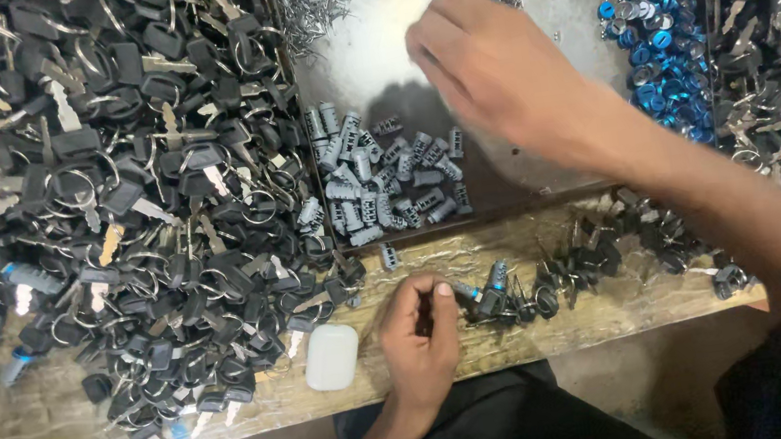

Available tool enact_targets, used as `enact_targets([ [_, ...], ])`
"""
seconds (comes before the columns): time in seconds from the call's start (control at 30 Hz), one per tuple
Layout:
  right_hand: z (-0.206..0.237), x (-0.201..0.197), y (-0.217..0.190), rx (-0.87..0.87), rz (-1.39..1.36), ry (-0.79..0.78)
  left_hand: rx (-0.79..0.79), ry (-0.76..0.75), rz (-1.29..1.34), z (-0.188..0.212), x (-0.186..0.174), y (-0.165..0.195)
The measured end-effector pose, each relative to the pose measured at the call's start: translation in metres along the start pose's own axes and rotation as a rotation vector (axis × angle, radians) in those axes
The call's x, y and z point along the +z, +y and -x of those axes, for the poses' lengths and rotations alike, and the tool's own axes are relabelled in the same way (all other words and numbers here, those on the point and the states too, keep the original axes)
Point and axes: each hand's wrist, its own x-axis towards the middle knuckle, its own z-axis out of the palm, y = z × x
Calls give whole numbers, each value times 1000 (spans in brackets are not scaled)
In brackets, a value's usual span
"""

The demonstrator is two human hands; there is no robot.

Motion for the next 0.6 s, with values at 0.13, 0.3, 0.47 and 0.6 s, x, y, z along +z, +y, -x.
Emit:
enact_targets([
  [0.13,91,-21,-86,141,-203,75,-107,-60,237,7,3,-2],
  [0.3,161,22,-147,230,-143,365,-265,-124,581,27,19,3],
  [0.47,184,31,-166,346,-90,378,-107,-150,401,38,21,7],
  [0.6,190,31,-171,271,-42,472,-3,-181,364,47,20,13],
])
